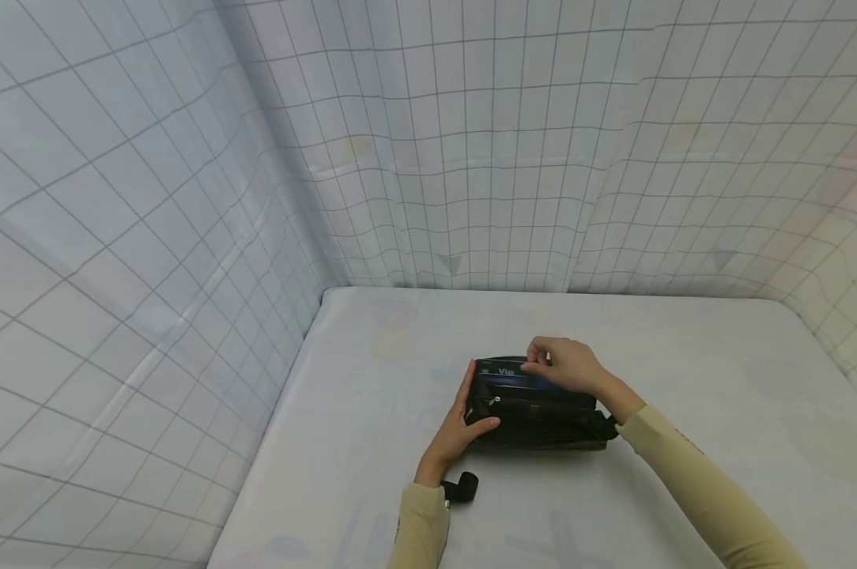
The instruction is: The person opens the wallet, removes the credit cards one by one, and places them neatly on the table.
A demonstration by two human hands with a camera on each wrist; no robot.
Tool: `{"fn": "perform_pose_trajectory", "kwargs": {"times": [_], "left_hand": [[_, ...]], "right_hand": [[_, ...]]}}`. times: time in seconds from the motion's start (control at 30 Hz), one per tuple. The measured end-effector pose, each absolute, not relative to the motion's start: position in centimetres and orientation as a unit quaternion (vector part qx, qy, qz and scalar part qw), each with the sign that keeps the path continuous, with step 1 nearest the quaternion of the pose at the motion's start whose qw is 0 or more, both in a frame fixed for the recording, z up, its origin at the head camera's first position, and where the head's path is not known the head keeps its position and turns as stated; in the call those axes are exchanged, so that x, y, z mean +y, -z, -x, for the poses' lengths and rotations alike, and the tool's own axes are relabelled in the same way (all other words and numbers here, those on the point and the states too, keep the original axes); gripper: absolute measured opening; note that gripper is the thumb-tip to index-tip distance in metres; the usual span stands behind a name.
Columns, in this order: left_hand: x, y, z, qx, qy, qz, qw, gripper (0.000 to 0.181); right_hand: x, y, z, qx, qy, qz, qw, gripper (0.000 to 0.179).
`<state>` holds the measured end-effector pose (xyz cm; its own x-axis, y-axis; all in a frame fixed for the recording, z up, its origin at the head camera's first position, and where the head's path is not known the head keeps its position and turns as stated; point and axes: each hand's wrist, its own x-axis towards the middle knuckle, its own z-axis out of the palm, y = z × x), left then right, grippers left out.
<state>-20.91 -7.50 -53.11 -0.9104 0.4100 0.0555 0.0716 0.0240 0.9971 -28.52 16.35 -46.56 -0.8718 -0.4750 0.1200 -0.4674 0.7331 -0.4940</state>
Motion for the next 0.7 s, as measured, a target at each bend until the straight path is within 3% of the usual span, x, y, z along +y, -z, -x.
{"fn": "perform_pose_trajectory", "kwargs": {"times": [0.7], "left_hand": [[-7.46, 53.24, 21.01, 0.698, -0.684, -0.175, 0.121, 0.095]], "right_hand": [[15.8, 46.52, 28.24, 0.937, 0.223, 0.268, -0.028, 0.028]]}}
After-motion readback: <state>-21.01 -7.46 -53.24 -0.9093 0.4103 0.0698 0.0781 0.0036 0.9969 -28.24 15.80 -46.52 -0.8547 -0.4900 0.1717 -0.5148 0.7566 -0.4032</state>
